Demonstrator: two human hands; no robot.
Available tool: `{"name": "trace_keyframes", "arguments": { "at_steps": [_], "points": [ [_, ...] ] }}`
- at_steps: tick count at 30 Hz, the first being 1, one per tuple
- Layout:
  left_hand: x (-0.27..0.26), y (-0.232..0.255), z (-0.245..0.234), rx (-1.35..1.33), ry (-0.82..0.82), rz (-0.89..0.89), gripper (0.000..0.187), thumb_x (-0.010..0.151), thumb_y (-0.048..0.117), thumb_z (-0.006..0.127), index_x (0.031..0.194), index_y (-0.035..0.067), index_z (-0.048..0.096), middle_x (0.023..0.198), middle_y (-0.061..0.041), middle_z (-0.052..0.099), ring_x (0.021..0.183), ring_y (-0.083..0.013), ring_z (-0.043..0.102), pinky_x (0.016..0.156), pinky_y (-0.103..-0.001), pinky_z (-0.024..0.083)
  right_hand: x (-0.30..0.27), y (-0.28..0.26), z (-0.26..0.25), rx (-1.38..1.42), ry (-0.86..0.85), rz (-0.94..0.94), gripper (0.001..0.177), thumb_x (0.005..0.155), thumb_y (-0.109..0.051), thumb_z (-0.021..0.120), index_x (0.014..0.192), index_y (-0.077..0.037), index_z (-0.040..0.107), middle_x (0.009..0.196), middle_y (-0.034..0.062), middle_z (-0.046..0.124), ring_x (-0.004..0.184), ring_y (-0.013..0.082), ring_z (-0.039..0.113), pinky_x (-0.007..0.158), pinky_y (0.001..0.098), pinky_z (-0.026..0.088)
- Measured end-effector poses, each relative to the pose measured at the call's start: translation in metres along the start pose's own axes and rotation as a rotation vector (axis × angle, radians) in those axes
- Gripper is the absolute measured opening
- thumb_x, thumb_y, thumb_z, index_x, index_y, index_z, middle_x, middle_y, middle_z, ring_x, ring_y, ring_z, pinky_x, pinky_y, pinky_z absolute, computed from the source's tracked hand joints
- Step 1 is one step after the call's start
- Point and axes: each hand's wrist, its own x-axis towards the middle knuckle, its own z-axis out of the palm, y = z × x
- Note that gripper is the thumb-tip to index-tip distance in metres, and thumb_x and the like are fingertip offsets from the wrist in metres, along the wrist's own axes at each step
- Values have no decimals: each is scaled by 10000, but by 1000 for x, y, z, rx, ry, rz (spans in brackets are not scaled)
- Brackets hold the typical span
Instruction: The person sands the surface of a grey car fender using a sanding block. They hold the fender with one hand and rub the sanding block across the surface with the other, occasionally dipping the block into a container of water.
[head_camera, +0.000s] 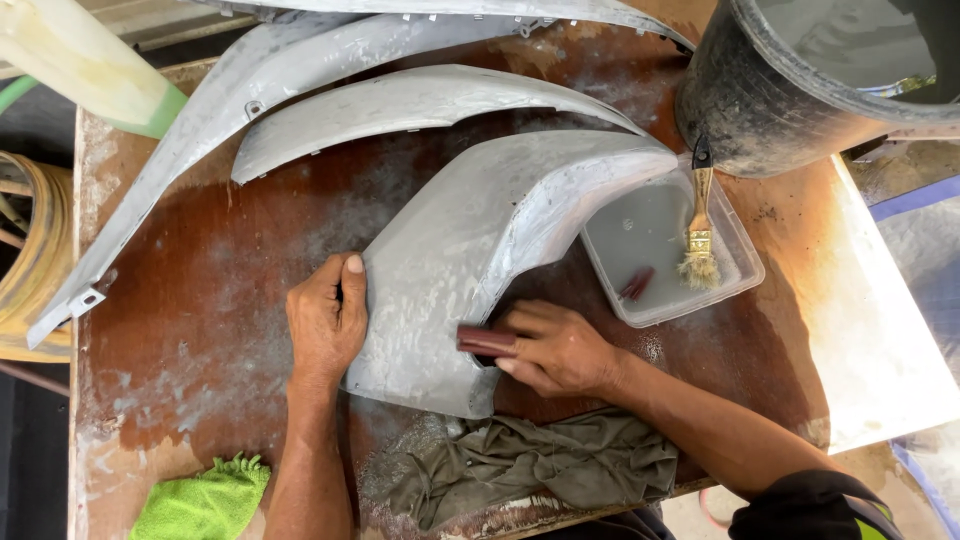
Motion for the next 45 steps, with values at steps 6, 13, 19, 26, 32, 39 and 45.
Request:
{"name": "trace_keyframes", "arguments": {
  "at_steps": [6, 13, 19, 26, 32, 39, 45],
  "points": [
    [1, 3, -2, 11, 1, 5, 362, 1123, 232, 490, 887, 60, 704, 567, -177, 545, 495, -304, 544, 486, -405, 431, 8, -2, -6, 23, 24, 35, 311, 1037, -268, 496, 1005, -84, 744, 803, 111, 564, 680, 369, 616, 584, 451, 544],
    [-1, 1, -1, 16, 10, -13, 363, 1123, 250, 494, 891, 65, 703, 572, -173, 554, 502, -300, 557, 488, -411, 438, 10, -7, -4, 14, -25, -27, 329, 1044, -286, 490, 1028, -80, 747, 835, 125, 586, 720, 378, 638, 615, 470, 556],
    [-1, -1, -1, 30, 4, -28, 353, 1118, 259, 498, 906, 76, 713, 570, -174, 555, 505, -323, 570, 486, -419, 444, 15, -13, -6, 113, -48, -7, 316, 1036, -260, 486, 1043, -75, 741, 809, 115, 562, 686, 374, 621, 570, 466, 536],
    [-1, -2, -1, 38, -3, -41, 348, 1116, 261, 494, 914, 83, 715, 579, -166, 563, 519, -335, 579, 500, -424, 455, 16, -14, -8, 95, -64, -20, 325, 1037, -264, 486, 1053, -68, 745, 820, 127, 577, 695, 380, 627, 584, 474, 542],
    [-3, -3, 0, 32, -1, -49, 345, 1114, 263, 497, 911, 93, 719, 576, -157, 567, 522, -325, 584, 507, -423, 462, 18, -17, -10, 151, -73, 11, 312, 1039, -241, 475, 1054, -69, 735, 819, 124, 571, 692, 380, 617, 588, 469, 538],
    [-2, -1, -2, 32, -3, -41, 339, 1110, 258, 496, 912, 92, 715, 585, -173, 572, 531, -362, 592, 506, -443, 464, 13, -10, -9, 205, -93, 58, 311, 1029, -229, 481, 1062, -62, 741, 819, 129, 587, 709, 391, 621, 599, 472, 543],
    [-2, -3, -1, 34, 6, -38, 358, 1115, 268, 498, 892, 89, 712, 576, -166, 571, 525, -337, 596, 503, -427, 465, 14, -7, -13, 175, -87, 80, 308, 1024, -208, 483, 1104, -55, 737, 826, 130, 594, 703, 379, 625, 595, 475, 546]
  ]
}}
